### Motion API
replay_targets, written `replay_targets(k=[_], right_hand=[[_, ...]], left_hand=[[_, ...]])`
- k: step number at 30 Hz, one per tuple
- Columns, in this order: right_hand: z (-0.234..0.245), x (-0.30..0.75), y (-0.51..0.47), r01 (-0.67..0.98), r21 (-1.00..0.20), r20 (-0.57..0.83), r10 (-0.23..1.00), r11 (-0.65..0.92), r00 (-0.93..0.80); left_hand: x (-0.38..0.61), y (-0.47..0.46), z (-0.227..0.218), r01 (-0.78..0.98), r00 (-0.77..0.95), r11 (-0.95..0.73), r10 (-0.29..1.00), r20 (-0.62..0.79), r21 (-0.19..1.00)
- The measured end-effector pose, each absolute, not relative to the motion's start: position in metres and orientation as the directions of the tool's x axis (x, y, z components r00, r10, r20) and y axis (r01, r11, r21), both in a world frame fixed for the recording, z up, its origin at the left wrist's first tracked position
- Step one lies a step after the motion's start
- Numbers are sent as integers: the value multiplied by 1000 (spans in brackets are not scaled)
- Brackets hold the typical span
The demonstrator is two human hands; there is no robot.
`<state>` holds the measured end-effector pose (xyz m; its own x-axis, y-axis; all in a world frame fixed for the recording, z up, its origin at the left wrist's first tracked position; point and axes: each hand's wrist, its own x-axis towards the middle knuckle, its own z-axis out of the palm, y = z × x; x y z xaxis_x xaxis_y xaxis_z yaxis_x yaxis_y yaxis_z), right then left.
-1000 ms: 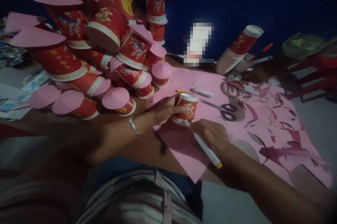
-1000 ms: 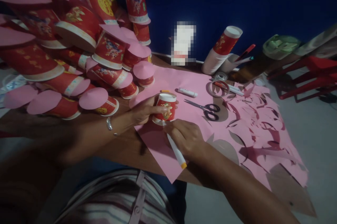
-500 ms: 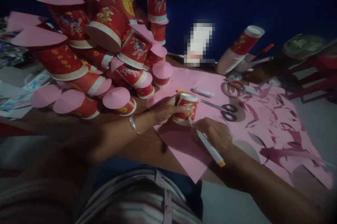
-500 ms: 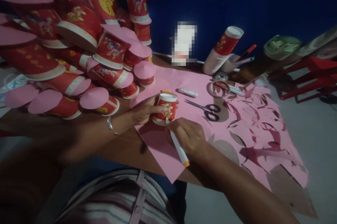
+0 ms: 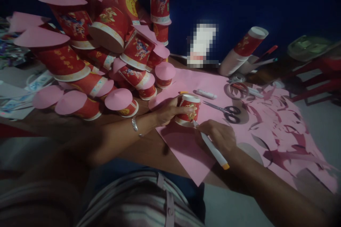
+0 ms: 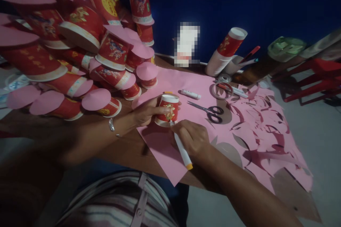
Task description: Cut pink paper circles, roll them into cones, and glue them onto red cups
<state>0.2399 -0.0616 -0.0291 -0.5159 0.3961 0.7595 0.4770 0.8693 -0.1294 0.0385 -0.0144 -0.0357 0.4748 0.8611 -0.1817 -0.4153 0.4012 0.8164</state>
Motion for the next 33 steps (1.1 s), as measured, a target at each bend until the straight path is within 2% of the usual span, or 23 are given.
replay_targets(k=[19,24,29,32,33], right_hand=[[-26,241,-68,463,-145,724,413,874,-553],[-27,239,-69,435,-188,708,429,881,-562],[-23,239,-68,393,-161,727,379,905,-573],[-7,242,-76,401,-251,637,462,881,-617],[0,244,-80,429,-341,499,548,836,-671]], left_hand=[[39,-14,-39,-428,484,389,861,-156,816],[39,-14,-37,-407,478,380,863,-161,830],[39,-15,-35,-404,489,381,858,-156,832],[39,-15,-33,-396,485,383,859,-165,835],[39,-15,-33,-394,483,382,860,-165,836]])
